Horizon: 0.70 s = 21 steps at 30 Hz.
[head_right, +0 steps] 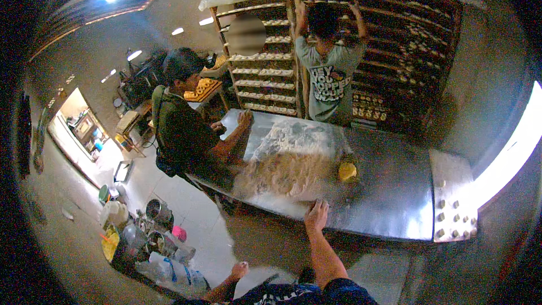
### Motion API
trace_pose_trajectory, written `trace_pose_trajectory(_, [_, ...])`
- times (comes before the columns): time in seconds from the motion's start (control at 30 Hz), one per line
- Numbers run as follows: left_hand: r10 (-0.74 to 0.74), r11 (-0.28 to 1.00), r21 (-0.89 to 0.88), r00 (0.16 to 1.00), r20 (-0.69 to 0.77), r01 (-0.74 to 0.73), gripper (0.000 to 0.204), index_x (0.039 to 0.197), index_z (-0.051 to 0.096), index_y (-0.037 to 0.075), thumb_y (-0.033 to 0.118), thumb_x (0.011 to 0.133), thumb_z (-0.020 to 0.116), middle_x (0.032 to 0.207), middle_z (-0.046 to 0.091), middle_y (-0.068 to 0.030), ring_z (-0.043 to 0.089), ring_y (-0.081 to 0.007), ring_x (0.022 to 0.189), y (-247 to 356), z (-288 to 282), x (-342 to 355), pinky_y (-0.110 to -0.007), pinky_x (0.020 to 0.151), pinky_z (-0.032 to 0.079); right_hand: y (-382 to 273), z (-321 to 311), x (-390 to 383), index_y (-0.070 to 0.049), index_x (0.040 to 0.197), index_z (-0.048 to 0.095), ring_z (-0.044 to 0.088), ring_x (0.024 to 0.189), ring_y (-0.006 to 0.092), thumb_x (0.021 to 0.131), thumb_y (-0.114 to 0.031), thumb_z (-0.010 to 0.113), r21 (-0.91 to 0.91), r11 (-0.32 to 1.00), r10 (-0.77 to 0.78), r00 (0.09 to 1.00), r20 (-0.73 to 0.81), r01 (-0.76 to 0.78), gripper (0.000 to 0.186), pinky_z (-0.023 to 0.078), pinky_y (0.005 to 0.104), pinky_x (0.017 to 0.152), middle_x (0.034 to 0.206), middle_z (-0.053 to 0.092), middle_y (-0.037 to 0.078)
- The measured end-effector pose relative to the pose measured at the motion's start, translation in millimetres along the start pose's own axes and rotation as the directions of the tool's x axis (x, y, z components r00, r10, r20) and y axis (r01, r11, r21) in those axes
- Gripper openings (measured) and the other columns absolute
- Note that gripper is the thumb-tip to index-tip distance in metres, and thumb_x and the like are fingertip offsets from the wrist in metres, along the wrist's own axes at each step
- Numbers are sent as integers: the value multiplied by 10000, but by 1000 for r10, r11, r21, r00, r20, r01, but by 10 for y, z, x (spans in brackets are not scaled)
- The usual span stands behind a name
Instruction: The person shapes dough balls into ring shapes by hand and places them onto a wooden board. Two other people are also shaping dough at the same table. The person repeatedly picks up dough, forms it into a ring, and arranges it on the board.
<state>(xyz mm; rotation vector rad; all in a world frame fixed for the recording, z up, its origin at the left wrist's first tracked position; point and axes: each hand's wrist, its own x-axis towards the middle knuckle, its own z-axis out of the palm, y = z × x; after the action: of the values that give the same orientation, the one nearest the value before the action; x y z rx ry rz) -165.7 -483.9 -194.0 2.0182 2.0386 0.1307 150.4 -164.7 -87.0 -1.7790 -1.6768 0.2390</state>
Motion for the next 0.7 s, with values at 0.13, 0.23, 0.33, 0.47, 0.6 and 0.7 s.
trace_pose_trajectory(0.13, [89, 996, -18, 994, -65, -90, 347, 1112, 640, 78, 364, 916, 666, 1146, 714, -82, 678, -321, 990, -300, -126, -241, -476, 855, 561, 5, 49, -41, 1, 1256, 565, 508, 1273, 479, 888, -191, 689, -45, 999, -18, 996, -89, 14, 433, 436, 530, 1098, 1294, 560, 285])
trace_pose_trajectory(0.23, [338, 904, 316, 934, -112, -289, 370, 1128, 625, 39, 330, 908, 683, 1123, 725, -61, 680, -298, 988, -520, -197, -521, -423, 911, 553, 54, 92, -43, -5, 1258, 564, 514, 1268, 466, 893, -177, 676, -19, 999, -28, 997, -67, 27, 419, 463, 525, 1078, 1294, 560, 263])
trace_pose_trajectory(0.33, [-342, 732, -537, 908, 241, 419, 375, 1188, 621, 12, 295, 948, 675, 1018, 733, -84, 724, -287, 900, -598, -186, -848, -407, 801, 579, 190, 234, -15, -8, 1308, 552, 498, 1324, 459, 929, -202, 643, -62, 997, 41, 998, 54, -38, 436, 512, 504, 1057, 1377, 542, 251])
trace_pose_trajectory(0.47, [-577, -129, -622, 452, 680, 772, 355, 1196, 619, -32, 272, 1015, 658, 962, 741, -147, 763, -245, 732, -743, -250, -1120, -368, 521, 575, 365, 494, 26, -19, 1151, 575, 541, 1130, 464, 930, -156, 613, -87, 995, -49, 993, -110, 39, 263, 472, 555, 984, 1131, 573, 245])
trace_pose_trajectory(0.6, [-627, -102, -648, 457, 631, 755, 343, 1183, 612, -40, 260, 1023, 659, 954, 731, -138, 760, -283, 750, -909, -259, -1320, -380, 531, 577, 436, 530, -13, -18, 1154, 583, 534, 1140, 473, 948, -207, 623, -129, 988, -102, 990, -99, 89, 283, 460, 565, 1008, 1173, 578, 242])
trace_pose_trajectory(0.7, [-644, -260, -751, 470, 603, 607, 334, 1188, 614, -41, 253, 1032, 654, 970, 734, -149, 763, -297, 769, -991, -168, -1445, -386, 531, 575, 411, 478, 5, -29, 1185, 607, 538, 1153, 470, 954, -251, 662, -59, 998, -29, 999, -43, 26, 325, 451, 560, 1030, 1235, 585, 239])
